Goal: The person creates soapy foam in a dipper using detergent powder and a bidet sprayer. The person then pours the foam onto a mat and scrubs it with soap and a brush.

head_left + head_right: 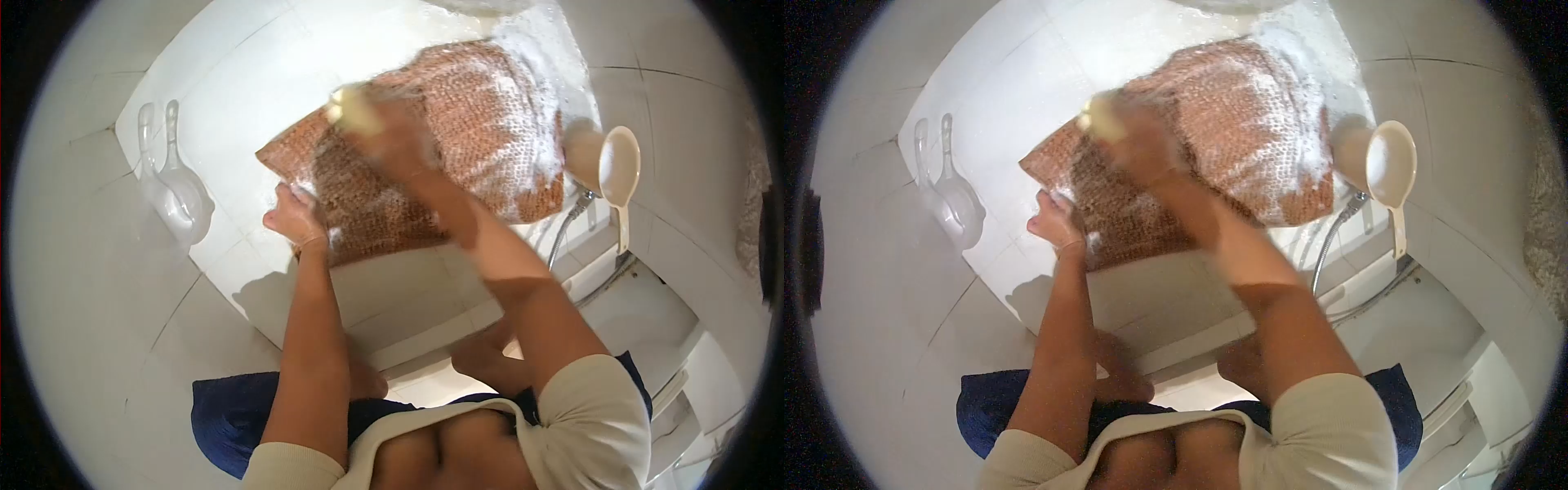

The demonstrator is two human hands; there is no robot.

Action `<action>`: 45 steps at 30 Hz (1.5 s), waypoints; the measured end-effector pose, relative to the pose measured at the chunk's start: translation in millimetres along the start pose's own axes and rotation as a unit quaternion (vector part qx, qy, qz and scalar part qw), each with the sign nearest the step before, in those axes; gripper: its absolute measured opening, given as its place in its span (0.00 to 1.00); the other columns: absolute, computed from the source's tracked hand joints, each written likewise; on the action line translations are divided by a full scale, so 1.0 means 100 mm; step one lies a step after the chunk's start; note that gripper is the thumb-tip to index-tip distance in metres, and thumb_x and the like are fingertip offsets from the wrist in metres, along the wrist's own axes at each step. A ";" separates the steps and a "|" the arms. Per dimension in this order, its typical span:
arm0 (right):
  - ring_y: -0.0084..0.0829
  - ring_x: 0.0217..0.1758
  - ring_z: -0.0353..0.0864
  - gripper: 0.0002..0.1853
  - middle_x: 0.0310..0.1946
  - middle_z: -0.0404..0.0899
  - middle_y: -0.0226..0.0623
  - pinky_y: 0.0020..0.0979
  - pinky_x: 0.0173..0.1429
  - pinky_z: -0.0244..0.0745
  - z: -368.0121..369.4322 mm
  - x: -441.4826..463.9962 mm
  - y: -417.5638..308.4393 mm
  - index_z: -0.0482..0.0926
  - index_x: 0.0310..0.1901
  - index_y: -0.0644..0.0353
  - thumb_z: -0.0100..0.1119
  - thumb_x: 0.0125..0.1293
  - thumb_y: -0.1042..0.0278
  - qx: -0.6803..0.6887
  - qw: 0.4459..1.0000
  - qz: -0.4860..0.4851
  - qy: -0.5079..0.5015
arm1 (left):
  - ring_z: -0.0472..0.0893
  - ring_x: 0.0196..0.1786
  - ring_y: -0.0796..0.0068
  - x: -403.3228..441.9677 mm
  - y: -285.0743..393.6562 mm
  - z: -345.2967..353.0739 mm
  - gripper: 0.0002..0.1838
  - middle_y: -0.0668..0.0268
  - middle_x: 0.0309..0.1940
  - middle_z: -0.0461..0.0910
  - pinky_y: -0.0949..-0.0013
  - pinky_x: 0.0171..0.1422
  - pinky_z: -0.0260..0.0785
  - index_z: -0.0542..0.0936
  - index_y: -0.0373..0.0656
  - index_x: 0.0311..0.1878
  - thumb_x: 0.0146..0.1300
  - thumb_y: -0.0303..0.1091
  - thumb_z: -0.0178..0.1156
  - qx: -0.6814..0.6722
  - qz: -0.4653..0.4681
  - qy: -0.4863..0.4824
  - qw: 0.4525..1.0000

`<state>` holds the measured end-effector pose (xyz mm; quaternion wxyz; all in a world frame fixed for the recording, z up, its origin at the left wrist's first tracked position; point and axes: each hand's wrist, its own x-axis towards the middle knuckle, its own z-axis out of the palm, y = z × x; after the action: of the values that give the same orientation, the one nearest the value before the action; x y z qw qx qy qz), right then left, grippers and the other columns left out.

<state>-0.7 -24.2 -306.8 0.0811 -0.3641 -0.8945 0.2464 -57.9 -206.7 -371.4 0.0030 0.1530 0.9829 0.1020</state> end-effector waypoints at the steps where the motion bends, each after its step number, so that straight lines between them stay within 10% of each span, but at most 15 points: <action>1: 0.30 0.43 0.76 0.23 0.46 0.72 0.42 0.32 0.43 0.76 0.16 -0.01 -0.27 0.73 0.53 0.52 0.58 0.60 0.50 -0.001 0.994 -0.033 -0.104 | 0.67 0.25 0.62 0.01 0.02 -0.07 0.04 0.62 0.15 0.69 0.62 0.46 0.52 0.69 0.43 0.30 0.56 0.31 0.51 0.004 -0.002 0.003 1.000; 5: 0.26 0.40 0.76 0.21 0.40 0.75 0.38 0.28 0.41 0.77 0.28 0.22 -0.29 0.74 0.55 0.50 0.49 0.65 0.49 -0.226 0.921 -0.286 -0.140 | 0.70 0.26 0.64 0.00 -0.01 -0.11 0.03 0.61 0.19 0.75 0.62 0.48 0.51 0.71 0.44 0.33 0.58 0.31 0.50 -0.047 0.011 -0.022 0.999; 9: 0.31 0.39 0.78 0.25 0.35 0.79 0.39 0.34 0.42 0.77 -0.72 0.66 1.20 0.73 0.54 0.57 0.57 0.61 0.50 -0.021 0.987 0.126 -0.092 | 0.71 0.26 0.64 0.00 -0.12 0.06 0.06 0.64 0.19 0.75 0.62 0.48 0.50 0.71 0.44 0.37 0.55 0.28 0.52 -0.009 0.029 -0.027 0.999; 11: 0.35 0.41 0.78 0.27 0.41 0.78 0.42 0.38 0.43 0.76 -0.96 0.63 2.03 0.72 0.53 0.61 0.61 0.58 0.50 -0.148 0.977 0.127 0.082 | 0.71 0.26 0.65 -0.05 -0.27 0.30 0.07 0.66 0.20 0.74 0.62 0.48 0.50 0.72 0.43 0.38 0.54 0.27 0.52 -0.170 -0.029 0.007 0.985; 14: 0.39 0.35 0.79 0.38 0.41 0.74 0.44 0.37 0.38 0.76 -0.76 0.56 1.69 0.65 0.61 0.59 0.64 0.53 0.45 0.064 0.972 0.175 0.144 | 0.72 0.27 0.66 -0.04 -0.23 0.34 0.09 0.67 0.20 0.73 0.62 0.48 0.51 0.72 0.42 0.39 0.54 0.27 0.51 -0.266 -0.079 0.003 0.961; 17: 0.33 0.46 0.76 0.28 0.44 0.75 0.41 0.35 0.43 0.75 -0.21 0.43 1.06 0.64 0.61 0.64 0.47 0.68 0.50 0.126 0.924 0.327 -0.155 | 0.71 0.26 0.64 0.01 -0.16 0.15 0.09 0.65 0.19 0.73 0.62 0.50 0.51 0.73 0.41 0.40 0.58 0.30 0.48 -0.316 -0.124 -0.064 0.938; 19: 0.30 0.39 0.77 0.24 0.39 0.76 0.39 0.29 0.37 0.77 0.17 0.31 1.32 0.69 0.53 0.61 0.52 0.64 0.51 0.081 0.943 0.295 -0.130 | 0.70 0.25 0.62 0.04 0.05 -0.12 0.10 0.61 0.20 0.73 0.61 0.52 0.51 0.73 0.39 0.41 0.61 0.33 0.46 -0.028 -0.008 -0.059 0.998; 23: 0.24 0.27 0.78 0.17 0.31 0.78 0.36 0.23 0.27 0.78 -0.36 0.20 1.43 0.76 0.44 0.56 0.60 0.59 0.53 -0.056 0.958 0.169 -0.226 | 0.71 0.26 0.61 -0.02 -0.02 -0.04 0.12 0.58 0.20 0.75 0.61 0.52 0.51 0.73 0.38 0.44 0.62 0.34 0.47 -0.021 0.043 -0.018 0.999; 26: 0.26 0.28 0.78 0.26 0.31 0.78 0.38 0.29 0.27 0.77 -0.93 0.27 2.11 0.72 0.52 0.59 0.60 0.58 0.49 0.024 0.983 0.179 -0.028 | 0.71 0.29 0.60 0.03 -0.05 -0.04 0.14 0.57 0.21 0.76 0.60 0.53 0.52 0.73 0.38 0.47 0.62 0.35 0.49 -0.001 0.017 -0.068 0.998; 28: 0.28 0.33 0.76 0.25 0.35 0.75 0.39 0.28 0.33 0.79 -0.97 0.27 2.02 0.72 0.54 0.58 0.62 0.57 0.56 -0.207 0.954 0.165 0.144 | 0.71 0.29 0.61 0.05 -0.02 -0.05 0.14 0.57 0.21 0.76 0.61 0.54 0.52 0.73 0.38 0.47 0.62 0.36 0.49 -0.001 0.010 -0.065 0.998; 31: 0.32 0.37 0.78 0.29 0.42 0.74 0.43 0.29 0.30 0.78 -0.71 0.10 0.77 0.70 0.55 0.61 0.59 0.59 0.48 0.181 0.934 0.308 -0.032 | 0.71 0.28 0.61 0.04 0.03 -0.03 0.14 0.58 0.20 0.75 0.61 0.54 0.52 0.73 0.38 0.47 0.62 0.36 0.49 0.000 -0.004 -0.050 0.999; 34: 0.30 0.38 0.77 0.24 0.40 0.75 0.40 0.25 0.32 0.78 -0.20 -0.41 -0.03 0.68 0.55 0.62 0.52 0.64 0.52 0.026 0.965 -0.034 -0.260 | 0.71 0.28 0.61 0.03 0.00 -0.02 0.14 0.59 0.17 0.74 0.61 0.53 0.52 0.73 0.38 0.45 0.62 0.36 0.49 -0.010 0.006 -0.034 0.999; 37: 0.31 0.42 0.77 0.20 0.42 0.75 0.41 0.28 0.41 0.78 0.25 -0.29 0.81 0.70 0.54 0.59 0.54 0.63 0.60 0.076 0.968 -0.233 -0.049 | 0.70 0.26 0.60 0.06 0.02 -0.06 0.12 0.60 0.15 0.72 0.60 0.53 0.52 0.73 0.38 0.42 0.62 0.36 0.50 -0.007 0.013 -0.040 0.999; 40: 0.30 0.39 0.76 0.22 0.37 0.76 0.41 0.31 0.39 0.80 -0.88 -0.01 1.51 0.71 0.54 0.59 0.59 0.60 0.60 -0.038 0.989 0.114 -0.088 | 0.69 0.25 0.59 -0.01 -0.02 0.05 0.11 0.60 0.15 0.72 0.60 0.53 0.52 0.73 0.38 0.38 0.62 0.36 0.50 -0.015 0.001 -0.054 0.998; 45: 0.31 0.37 0.76 0.26 0.37 0.76 0.42 0.32 0.38 0.78 -0.96 -0.01 1.20 0.70 0.57 0.59 0.59 0.60 0.54 -0.042 0.964 0.262 0.000 | 0.70 0.25 0.58 0.04 0.08 -0.05 0.12 0.57 0.15 0.73 0.61 0.53 0.53 0.73 0.36 0.40 0.62 0.37 0.50 0.012 -0.003 -0.033 0.999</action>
<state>104.5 85.4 -283.4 -0.0012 -0.5888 -0.7775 0.2212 -59.1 -198.7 -364.7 0.0343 0.1538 0.9838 0.0849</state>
